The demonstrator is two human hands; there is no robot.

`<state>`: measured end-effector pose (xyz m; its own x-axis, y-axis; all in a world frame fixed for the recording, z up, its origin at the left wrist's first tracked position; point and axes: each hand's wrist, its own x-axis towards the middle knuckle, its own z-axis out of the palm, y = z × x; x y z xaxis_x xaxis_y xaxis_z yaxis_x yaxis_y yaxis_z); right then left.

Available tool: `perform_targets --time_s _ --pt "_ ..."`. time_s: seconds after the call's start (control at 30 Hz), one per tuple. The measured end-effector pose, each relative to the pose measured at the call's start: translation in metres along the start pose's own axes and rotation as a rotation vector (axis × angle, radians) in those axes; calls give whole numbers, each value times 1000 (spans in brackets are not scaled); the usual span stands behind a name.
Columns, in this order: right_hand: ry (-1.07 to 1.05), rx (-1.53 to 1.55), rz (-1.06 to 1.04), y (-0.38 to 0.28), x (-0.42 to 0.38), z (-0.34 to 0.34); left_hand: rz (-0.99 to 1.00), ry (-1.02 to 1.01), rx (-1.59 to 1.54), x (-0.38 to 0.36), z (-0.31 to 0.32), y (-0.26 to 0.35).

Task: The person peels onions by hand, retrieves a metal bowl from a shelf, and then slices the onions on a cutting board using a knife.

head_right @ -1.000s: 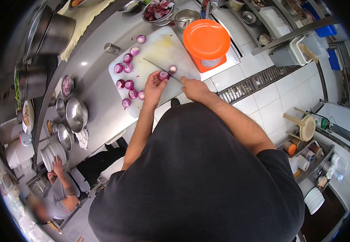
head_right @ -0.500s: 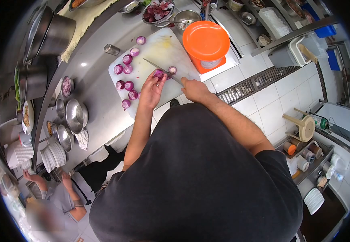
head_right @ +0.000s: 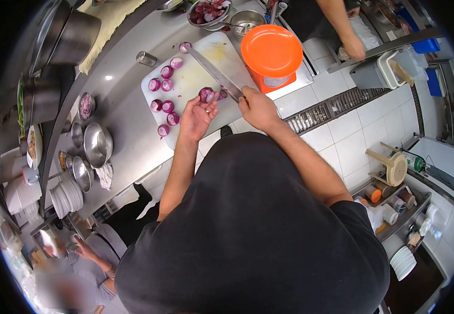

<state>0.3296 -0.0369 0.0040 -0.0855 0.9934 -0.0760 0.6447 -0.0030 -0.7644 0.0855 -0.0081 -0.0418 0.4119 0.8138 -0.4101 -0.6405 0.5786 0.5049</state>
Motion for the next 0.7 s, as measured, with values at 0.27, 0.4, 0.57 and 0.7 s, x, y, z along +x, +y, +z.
perform_targets --time_s 0.27,0.4,0.57,0.7 --pt "-43 33 65 -48 9 -25 -23 -171 26 -2 17 -2" --pt "-18 -2 44 -53 8 -25 -31 -191 44 -2 20 -4" --pt "17 49 32 -47 10 -22 -25 -171 49 -9 33 -2" --pt "43 35 9 -48 9 -21 -19 -176 53 -11 36 -2"
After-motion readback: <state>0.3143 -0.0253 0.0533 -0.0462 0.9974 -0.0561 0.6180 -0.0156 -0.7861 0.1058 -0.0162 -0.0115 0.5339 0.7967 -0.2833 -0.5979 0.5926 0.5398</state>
